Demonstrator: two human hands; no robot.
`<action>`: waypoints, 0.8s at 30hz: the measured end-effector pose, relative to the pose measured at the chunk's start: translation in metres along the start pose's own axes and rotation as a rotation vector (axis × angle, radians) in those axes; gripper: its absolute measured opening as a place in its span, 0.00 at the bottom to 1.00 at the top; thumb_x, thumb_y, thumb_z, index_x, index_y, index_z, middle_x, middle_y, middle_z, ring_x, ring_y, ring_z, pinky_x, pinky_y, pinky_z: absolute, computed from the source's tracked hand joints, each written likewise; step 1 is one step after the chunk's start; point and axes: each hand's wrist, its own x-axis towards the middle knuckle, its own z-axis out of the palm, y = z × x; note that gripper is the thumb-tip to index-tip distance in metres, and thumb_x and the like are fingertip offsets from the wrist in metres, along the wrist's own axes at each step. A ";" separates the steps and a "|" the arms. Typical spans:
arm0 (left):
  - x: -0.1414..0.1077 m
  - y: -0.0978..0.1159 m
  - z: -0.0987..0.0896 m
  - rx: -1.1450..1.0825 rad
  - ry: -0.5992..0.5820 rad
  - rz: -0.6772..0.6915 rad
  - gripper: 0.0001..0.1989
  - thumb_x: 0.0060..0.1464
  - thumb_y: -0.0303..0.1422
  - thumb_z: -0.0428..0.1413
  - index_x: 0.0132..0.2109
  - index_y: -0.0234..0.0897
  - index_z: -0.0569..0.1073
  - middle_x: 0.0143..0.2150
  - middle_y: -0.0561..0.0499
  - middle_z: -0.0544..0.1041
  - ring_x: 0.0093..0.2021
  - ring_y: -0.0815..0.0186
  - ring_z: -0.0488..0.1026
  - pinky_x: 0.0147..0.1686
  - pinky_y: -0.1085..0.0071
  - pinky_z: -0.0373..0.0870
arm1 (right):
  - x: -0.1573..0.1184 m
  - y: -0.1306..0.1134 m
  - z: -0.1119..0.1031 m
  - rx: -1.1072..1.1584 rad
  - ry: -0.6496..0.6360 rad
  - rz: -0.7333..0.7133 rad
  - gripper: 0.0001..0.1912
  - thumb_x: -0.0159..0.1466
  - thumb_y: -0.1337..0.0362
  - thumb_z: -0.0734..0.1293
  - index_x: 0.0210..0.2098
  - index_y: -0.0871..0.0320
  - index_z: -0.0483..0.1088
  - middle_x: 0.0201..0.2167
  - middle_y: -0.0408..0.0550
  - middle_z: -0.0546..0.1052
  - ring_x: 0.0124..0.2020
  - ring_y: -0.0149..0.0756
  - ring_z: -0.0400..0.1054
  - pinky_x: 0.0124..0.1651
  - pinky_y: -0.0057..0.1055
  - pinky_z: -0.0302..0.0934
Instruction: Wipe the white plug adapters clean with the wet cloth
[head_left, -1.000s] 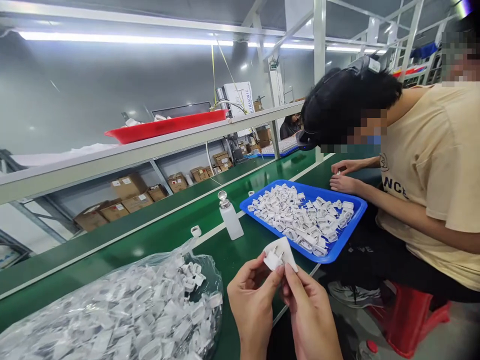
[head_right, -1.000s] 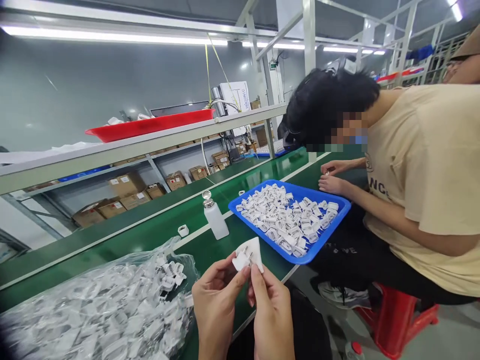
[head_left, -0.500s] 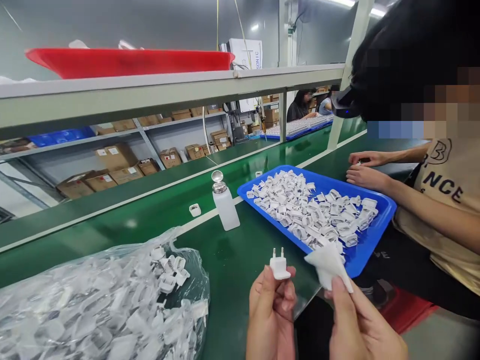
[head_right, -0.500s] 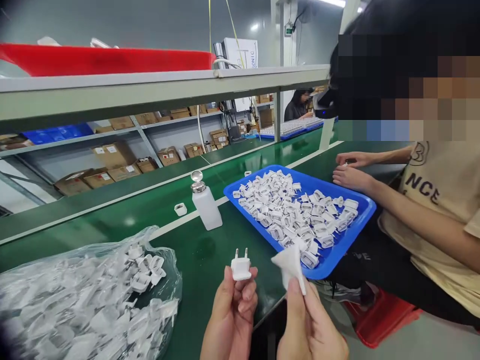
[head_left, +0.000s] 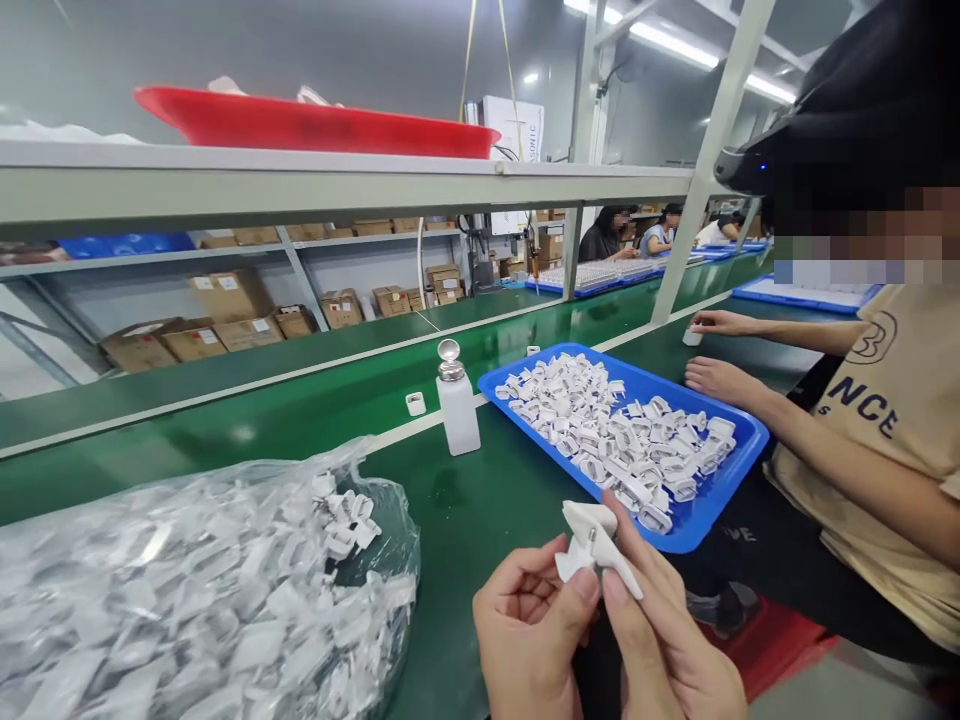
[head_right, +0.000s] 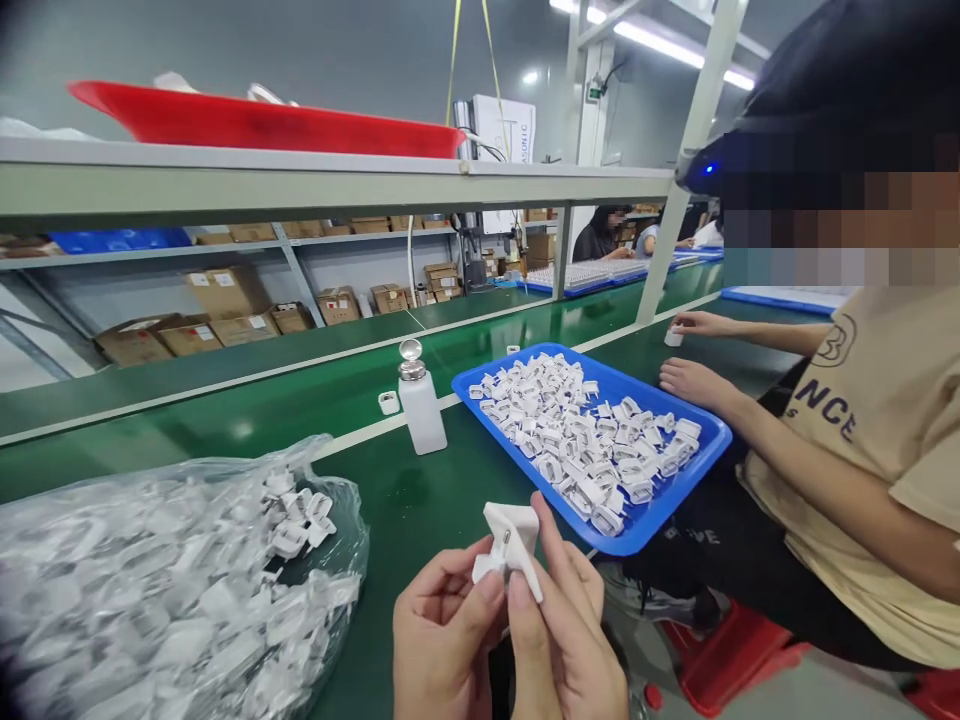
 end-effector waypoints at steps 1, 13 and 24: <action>-0.002 -0.001 -0.001 0.036 0.036 0.059 0.20 0.32 0.38 0.77 0.33 0.34 0.82 0.27 0.47 0.82 0.25 0.68 0.77 0.24 0.77 0.73 | -0.004 -0.003 -0.001 0.019 -0.007 0.018 0.20 0.69 0.54 0.66 0.55 0.55 0.78 0.63 0.52 0.74 0.64 0.51 0.65 0.61 0.42 0.61; -0.009 -0.010 -0.018 0.746 0.007 1.301 0.17 0.52 0.14 0.62 0.47 0.33 0.79 0.41 0.43 0.84 0.38 0.62 0.80 0.39 0.70 0.79 | -0.013 0.009 -0.015 -0.224 0.015 -0.385 0.13 0.69 0.60 0.67 0.49 0.54 0.81 0.61 0.52 0.75 0.56 0.49 0.68 0.50 0.41 0.67; 0.023 -0.030 -0.033 0.884 -0.091 1.239 0.19 0.55 0.15 0.58 0.51 0.35 0.78 0.42 0.41 0.84 0.37 0.62 0.81 0.39 0.69 0.80 | 0.008 0.048 -0.010 -0.520 -0.047 -0.328 0.21 0.73 0.54 0.61 0.53 0.58 0.79 0.64 0.54 0.71 0.57 0.53 0.65 0.52 0.43 0.65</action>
